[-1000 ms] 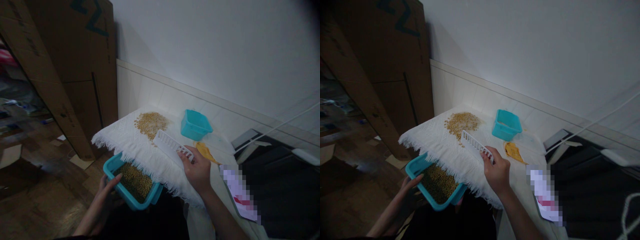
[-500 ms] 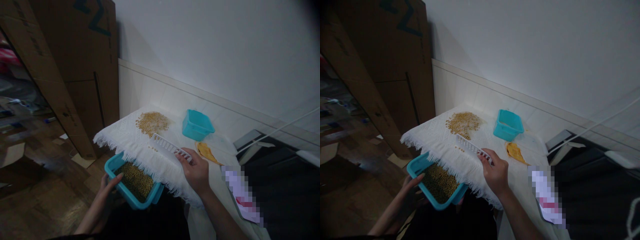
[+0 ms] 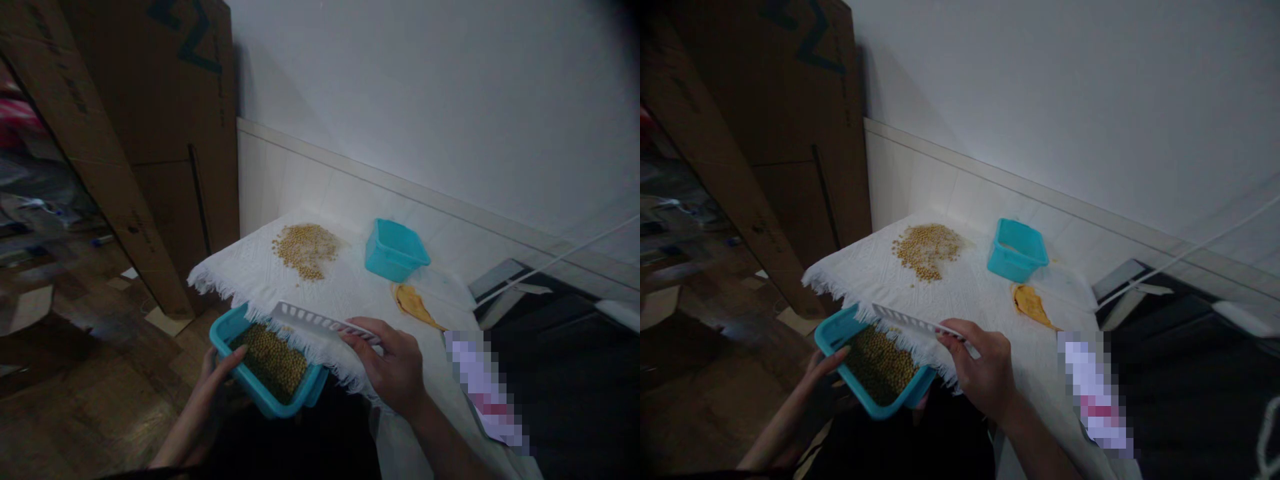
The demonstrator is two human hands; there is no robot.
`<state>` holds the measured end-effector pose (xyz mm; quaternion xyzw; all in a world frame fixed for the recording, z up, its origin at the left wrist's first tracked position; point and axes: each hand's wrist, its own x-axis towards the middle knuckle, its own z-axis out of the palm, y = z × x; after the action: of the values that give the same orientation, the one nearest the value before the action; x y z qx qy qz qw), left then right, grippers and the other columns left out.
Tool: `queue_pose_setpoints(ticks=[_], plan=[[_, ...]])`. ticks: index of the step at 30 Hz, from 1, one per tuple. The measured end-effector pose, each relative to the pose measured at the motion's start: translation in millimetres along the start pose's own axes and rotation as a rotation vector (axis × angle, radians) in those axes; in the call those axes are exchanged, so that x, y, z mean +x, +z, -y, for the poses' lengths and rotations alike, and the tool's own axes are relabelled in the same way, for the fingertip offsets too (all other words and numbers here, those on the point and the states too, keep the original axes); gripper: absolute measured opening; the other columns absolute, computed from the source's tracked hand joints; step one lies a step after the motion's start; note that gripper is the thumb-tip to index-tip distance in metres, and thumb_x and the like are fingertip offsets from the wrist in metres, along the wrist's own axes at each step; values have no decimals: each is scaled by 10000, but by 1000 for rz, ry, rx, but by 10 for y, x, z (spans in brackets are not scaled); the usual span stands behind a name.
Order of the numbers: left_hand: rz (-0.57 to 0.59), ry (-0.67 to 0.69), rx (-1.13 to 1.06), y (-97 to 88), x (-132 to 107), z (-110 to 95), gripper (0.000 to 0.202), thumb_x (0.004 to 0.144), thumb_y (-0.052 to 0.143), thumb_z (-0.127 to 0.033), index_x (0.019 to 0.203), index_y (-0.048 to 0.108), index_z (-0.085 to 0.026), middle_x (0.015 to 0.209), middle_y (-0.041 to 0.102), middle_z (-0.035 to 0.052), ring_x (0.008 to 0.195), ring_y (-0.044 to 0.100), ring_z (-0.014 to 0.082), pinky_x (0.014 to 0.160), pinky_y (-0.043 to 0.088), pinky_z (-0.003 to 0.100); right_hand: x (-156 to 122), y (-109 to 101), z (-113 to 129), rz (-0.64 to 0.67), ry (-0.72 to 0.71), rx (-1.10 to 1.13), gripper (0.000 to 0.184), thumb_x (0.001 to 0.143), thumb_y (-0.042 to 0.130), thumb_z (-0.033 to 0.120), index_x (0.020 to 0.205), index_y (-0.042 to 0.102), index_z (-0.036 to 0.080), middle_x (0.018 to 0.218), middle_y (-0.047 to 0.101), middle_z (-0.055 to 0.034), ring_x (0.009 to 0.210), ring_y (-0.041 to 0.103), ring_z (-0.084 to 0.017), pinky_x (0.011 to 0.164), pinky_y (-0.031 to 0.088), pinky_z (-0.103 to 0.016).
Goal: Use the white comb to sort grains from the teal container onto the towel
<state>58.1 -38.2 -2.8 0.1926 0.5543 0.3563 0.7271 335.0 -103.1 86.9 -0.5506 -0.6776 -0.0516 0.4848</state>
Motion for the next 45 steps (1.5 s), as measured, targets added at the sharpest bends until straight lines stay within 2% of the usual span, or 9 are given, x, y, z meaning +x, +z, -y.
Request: queue_pose_setpoints(ticks=[7, 11, 14, 17, 22, 30, 35, 38, 45], plan=[[-7, 16, -8, 6, 29, 29, 1019, 807, 990, -456, 1627, 388, -402, 1300, 717, 138, 965, 835, 327, 831, 710, 487, 172, -39, -410, -199, 173, -115, 159, 971, 779, 365, 1012, 858, 233, 817, 856, -32, 588, 755, -194, 538, 585, -261], [-21, 20, 1, 7, 61, 48, 959, 826, 973, -453, 1607, 418, -411, 1293, 721, 132, 986, 837, 332, 837, 711, 502, 232, 1, -565, -192, 199, -153, 226, 962, 759, 418, 996, 861, 219, 744, 815, -28, 494, 656, -176, 499, 543, -273], [-38, 25, -4, 11, 66, 52, 952, 816, 977, -458, 1592, 429, -404, 1247, 734, 121, 972, 838, 338, 844, 714, 528, 236, 41, -559, -167, 216, -145, 245, 961, 745, 429, 996, 862, 217, 708, 794, -22, 458, 612, -165, 461, 502, -267], [-42, 26, -13, 8, 66, 53, 961, 805, 985, -451, 1590, 432, -403, 1206, 746, 111, 955, 839, 339, 853, 715, 543, 250, 67, -532, -167, 216, -132, 250, 952, 738, 424, 995, 860, 210, 718, 799, -29, 476, 631, -169, 480, 520, -268], [-30, 21, -42, 3, 68, 54, 1040, 767, 1016, -452, 1619, 421, -415, 1322, 735, 131, 1000, 842, 347, 864, 712, 528, 277, 76, -537, -163, 208, -137, 237, 952, 746, 407, 994, 861, 204, 712, 797, -29, 468, 631, -165, 475, 517, -265], [-18, 21, -23, 14, 20, 21, 1042, 739, 1024, -502, 1594, 437, -401, 1307, 747, 142, 997, 840, 354, 842, 710, 518, 203, 55, -520, -94, 159, -158, 191, 980, 759, 371, 1036, 862, 221, 714, 801, -14, 459, 641, -157, 464, 526, -244], [-30, 18, -17, 8, 42, 31, 1092, 730, 1031, -476, 1617, 401, -387, 1227, 763, 128, 961, 837, 350, 838, 708, 530, 198, 82, -511, -60, 161, -182, 215, 984, 745, 391, 1044, 862, 221, 784, 833, -44, 521, 700, -183, 489, 552, -256], [-45, 34, -14, 0, 86, 55, 1116, 687, 1042, -532, 1604, 423, -388, 1217, 752, 127, 975, 832, 365, 828, 706, 538, 230, 122, -496, -78, 182, -178, 233, 982, 743, 395, 1066, 861, 213, 803, 842, -52, 534, 715, -190, 499, 561, -258], [-22, 18, -11, 11, 43, 25, 989, 804, 980, -472, 1607, 407, -410, 1287, 733, 121, 992, 832, 335, 859, 707, 526, 308, 229, -427, -56, 200, -102, 229, 978, 719, 385, 1046, 857, 216, 759, 827, -30, 516, 688, -178, 525, 569, -255]])
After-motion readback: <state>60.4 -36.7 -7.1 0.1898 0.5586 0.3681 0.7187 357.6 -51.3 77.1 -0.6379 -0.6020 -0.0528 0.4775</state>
